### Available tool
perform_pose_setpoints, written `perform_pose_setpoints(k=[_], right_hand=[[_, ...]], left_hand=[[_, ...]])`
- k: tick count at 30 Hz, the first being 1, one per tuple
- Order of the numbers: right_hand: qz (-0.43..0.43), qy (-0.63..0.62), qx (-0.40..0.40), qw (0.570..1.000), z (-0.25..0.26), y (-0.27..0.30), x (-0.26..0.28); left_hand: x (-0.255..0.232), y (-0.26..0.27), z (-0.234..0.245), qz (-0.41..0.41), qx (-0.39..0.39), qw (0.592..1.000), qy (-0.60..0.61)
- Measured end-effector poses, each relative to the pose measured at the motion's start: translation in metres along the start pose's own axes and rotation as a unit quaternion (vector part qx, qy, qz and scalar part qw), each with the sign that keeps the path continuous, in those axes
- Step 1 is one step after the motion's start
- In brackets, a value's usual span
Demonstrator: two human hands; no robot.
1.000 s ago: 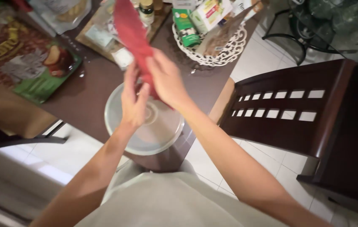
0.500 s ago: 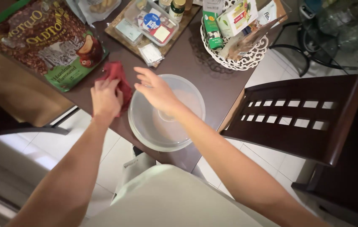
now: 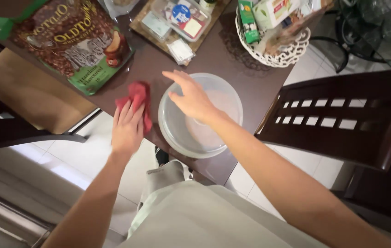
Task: The person wipes a dark wooden dining table with a red cloth, moving around items such as bananas, jars, and packaged snacks to reach different areas. The person repeatedly wipes the same sections and edges of the table throughout the clip.
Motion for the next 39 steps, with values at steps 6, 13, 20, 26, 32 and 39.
perform_pose_setpoints(k=[6,13,20,26,32,39], right_hand=[[-0.009,0.121,0.032,0.992,-0.023,-0.019,-0.023],[-0.060,0.127,0.033,0.989,-0.031,-0.023,-0.032],[-0.100,0.182,0.050,0.977,-0.030,-0.017,-0.037],[-0.118,0.205,0.103,0.966,-0.026,-0.011,-0.035],[-0.117,0.218,0.137,0.959,-0.027,-0.006,-0.037],[-0.123,0.232,0.122,0.957,-0.035,-0.008,-0.037]], left_hand=[[0.017,-0.022,-0.032,0.050,0.022,0.998,-0.009],[0.037,-0.143,-0.074,0.021,0.125,0.992,-0.006],[0.017,-0.065,-0.036,-0.001,-0.018,0.999,-0.035],[0.006,0.003,-0.033,0.046,-0.009,0.998,-0.035],[0.012,-0.080,-0.054,0.032,-0.010,0.998,-0.049],[0.022,-0.122,-0.067,0.036,0.018,0.998,-0.046]])
Point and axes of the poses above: each hand's wrist, its own y-axis away from the middle knuckle, its own z-axis out of the back of the hand, x = y × z, the point moved 5 cm from there along -y, towards the middle knuckle, and after that the axes turned 10 degrees about x, right-handed, at the moved point
